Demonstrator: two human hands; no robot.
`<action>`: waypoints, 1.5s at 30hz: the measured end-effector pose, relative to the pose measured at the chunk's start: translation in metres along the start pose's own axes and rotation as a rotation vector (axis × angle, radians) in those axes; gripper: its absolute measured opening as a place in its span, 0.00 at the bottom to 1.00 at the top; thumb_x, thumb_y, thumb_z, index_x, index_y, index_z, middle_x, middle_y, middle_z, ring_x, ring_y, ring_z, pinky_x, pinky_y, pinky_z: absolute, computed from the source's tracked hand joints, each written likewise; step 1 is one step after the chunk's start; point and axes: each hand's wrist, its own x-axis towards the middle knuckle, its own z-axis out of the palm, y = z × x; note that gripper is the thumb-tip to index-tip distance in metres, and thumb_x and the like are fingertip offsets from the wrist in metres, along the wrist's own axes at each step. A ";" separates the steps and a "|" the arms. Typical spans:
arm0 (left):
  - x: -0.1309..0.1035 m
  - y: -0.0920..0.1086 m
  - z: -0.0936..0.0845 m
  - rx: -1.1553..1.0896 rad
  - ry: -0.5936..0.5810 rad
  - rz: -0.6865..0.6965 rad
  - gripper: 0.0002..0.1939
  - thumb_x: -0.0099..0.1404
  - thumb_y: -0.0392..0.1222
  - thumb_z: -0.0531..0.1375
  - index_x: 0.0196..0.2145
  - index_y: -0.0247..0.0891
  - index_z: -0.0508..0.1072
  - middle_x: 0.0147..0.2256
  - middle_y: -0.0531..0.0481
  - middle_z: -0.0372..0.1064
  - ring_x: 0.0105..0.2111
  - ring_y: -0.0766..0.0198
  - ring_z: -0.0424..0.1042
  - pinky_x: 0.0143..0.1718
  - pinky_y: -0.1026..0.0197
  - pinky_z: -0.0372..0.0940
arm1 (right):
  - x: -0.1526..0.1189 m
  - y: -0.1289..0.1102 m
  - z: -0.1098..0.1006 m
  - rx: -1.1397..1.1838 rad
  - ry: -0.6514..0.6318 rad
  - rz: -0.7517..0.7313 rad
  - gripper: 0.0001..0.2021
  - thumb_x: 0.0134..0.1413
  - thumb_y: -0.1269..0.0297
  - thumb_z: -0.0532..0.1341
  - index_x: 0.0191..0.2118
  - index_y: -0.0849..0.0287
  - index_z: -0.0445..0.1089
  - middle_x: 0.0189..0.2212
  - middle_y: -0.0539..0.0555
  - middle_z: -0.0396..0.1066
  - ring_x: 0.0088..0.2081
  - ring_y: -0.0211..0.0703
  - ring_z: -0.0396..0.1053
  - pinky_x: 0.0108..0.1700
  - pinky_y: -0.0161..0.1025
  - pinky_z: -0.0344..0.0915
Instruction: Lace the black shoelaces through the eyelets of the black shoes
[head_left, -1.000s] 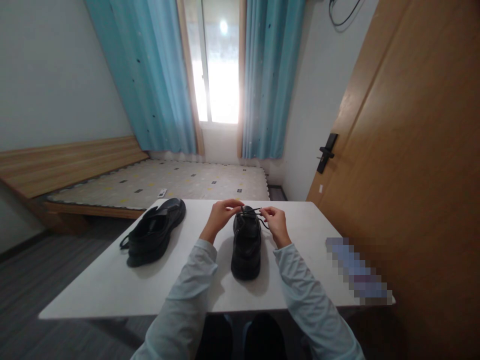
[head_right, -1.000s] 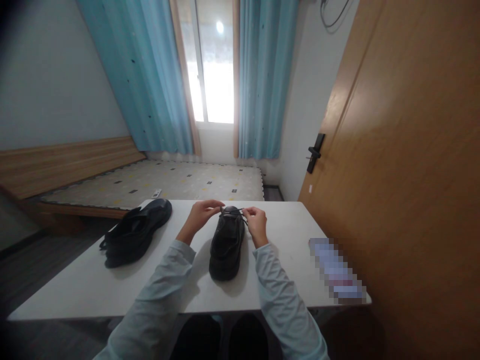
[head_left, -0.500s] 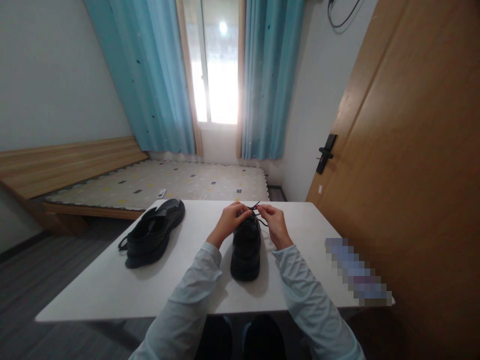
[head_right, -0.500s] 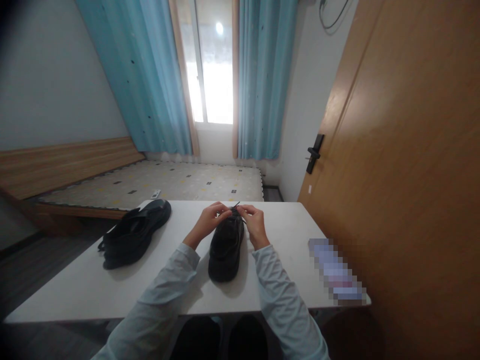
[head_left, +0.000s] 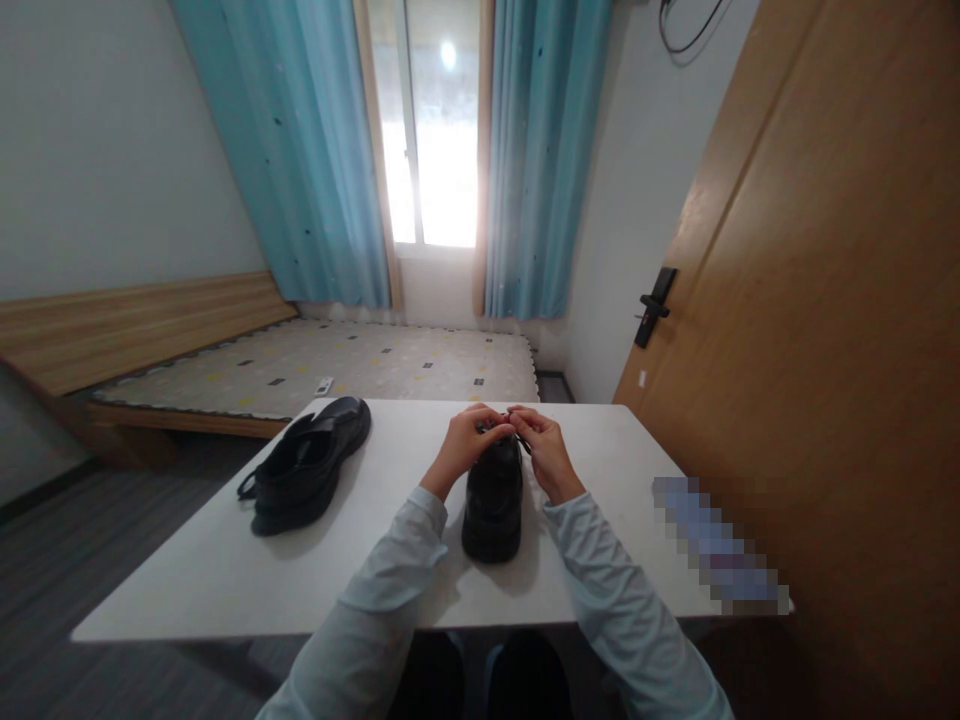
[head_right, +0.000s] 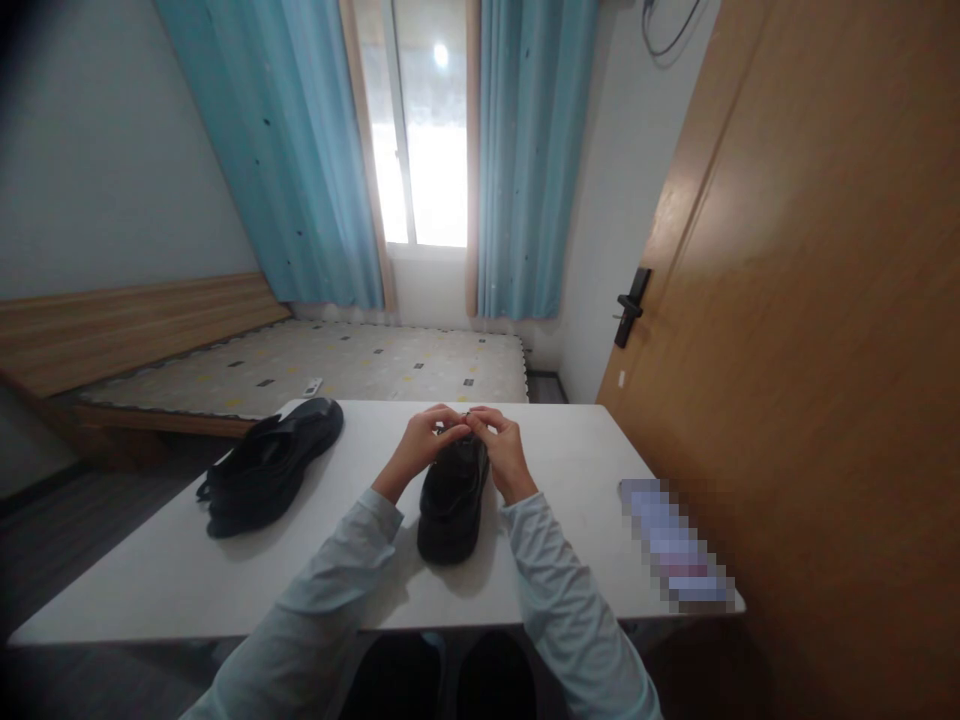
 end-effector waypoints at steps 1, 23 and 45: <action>0.000 0.000 0.001 -0.034 0.011 -0.025 0.11 0.56 0.49 0.62 0.27 0.38 0.76 0.29 0.50 0.72 0.30 0.64 0.70 0.35 0.62 0.62 | -0.001 -0.001 0.001 0.008 -0.009 0.004 0.08 0.39 0.58 0.69 0.27 0.56 0.77 0.38 0.53 0.74 0.44 0.43 0.68 0.50 0.40 0.62; -0.002 0.010 -0.002 -0.589 -0.196 -0.233 0.15 0.50 0.49 0.66 0.26 0.33 0.74 0.26 0.52 0.71 0.27 0.66 0.67 0.32 0.64 0.60 | -0.008 -0.010 0.005 0.115 -0.098 0.135 0.10 0.39 0.56 0.68 0.26 0.57 0.76 0.51 0.54 0.70 0.48 0.47 0.68 0.51 0.43 0.63; 0.006 -0.006 -0.011 -0.704 0.276 -0.209 0.12 0.55 0.47 0.62 0.30 0.38 0.66 0.28 0.55 0.67 0.29 0.70 0.67 0.29 0.67 0.60 | 0.011 0.004 -0.023 -0.488 -0.019 -0.059 0.12 0.45 0.55 0.63 0.26 0.58 0.64 0.24 0.51 0.71 0.29 0.43 0.70 0.35 0.41 0.68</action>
